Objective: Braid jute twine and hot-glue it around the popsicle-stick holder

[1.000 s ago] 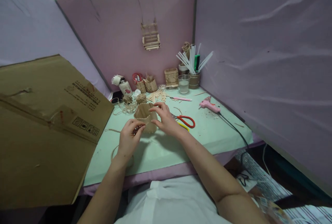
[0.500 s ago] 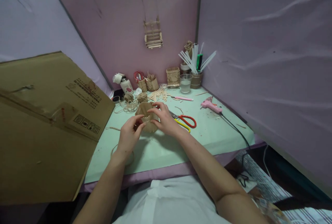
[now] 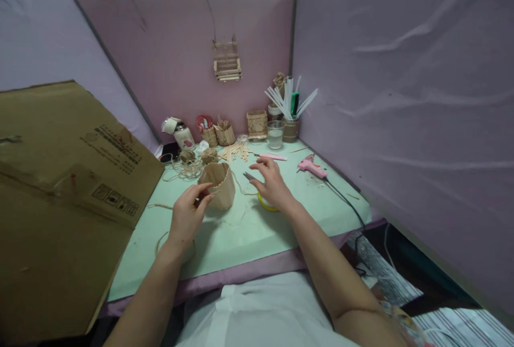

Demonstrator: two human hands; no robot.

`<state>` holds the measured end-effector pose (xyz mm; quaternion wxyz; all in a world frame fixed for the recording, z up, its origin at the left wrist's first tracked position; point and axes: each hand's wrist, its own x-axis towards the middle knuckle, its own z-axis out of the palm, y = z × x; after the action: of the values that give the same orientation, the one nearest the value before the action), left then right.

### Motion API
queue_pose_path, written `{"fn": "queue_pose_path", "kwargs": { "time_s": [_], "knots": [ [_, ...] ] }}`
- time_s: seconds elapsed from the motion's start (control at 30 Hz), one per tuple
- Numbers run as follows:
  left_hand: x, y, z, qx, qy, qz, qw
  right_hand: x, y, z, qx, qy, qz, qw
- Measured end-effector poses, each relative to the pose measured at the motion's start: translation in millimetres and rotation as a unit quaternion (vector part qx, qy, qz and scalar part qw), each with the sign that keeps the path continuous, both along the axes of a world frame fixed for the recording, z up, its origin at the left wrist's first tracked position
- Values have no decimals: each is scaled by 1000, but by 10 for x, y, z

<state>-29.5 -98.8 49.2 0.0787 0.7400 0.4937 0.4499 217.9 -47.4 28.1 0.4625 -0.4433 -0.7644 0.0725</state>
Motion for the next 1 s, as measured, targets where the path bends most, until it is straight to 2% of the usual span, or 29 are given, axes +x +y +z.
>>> {"fn": "queue_pose_path", "kwargs": {
  "time_s": [0.07,0.1,0.17,0.2,0.27,0.33,0.53,0.7,0.77,0.83,0.87,0.9,0.93,1.0],
  "knots": [
    [0,3,-33,10,-20,-5,1000,378,72,-71,-29,-31,-106,993],
    [0,4,-49,18,-29,-8,999,575,111,-108,-64,-63,-170,981],
    [1,4,-79,33,-44,-15,998,934,191,-181,-151,-140,-303,931],
    [-1,5,-92,41,-48,-20,998,1082,232,-213,-189,-181,-346,901],
    [-10,9,-115,55,-50,-33,997,1292,311,-271,-220,-199,-372,880],
    [-28,20,-133,66,-50,-48,995,1397,389,-318,-239,-207,-379,870],
    [-109,53,-157,86,-73,-64,992,1419,557,-401,-279,-212,-392,851],
    [-150,37,-128,67,-68,-74,993,1391,510,-332,-258,-190,-383,866],
    [-163,24,-112,63,-58,-81,993,1361,417,-259,-239,-179,-367,881],
    [-177,16,-91,58,-37,-88,994,1298,271,-172,-221,-146,-326,908],
    [-185,14,-76,54,-21,-93,994,1248,180,-129,-215,-114,-291,925],
    [-194,17,-59,49,-4,-99,994,1182,81,-89,-214,-33,-233,948],
    [-205,23,-39,41,13,-105,994,1101,-24,-53,-224,57,-164,959],
    [-230,47,5,19,43,-116,992,894,-231,-3,-271,201,-43,940]
  ]
}}
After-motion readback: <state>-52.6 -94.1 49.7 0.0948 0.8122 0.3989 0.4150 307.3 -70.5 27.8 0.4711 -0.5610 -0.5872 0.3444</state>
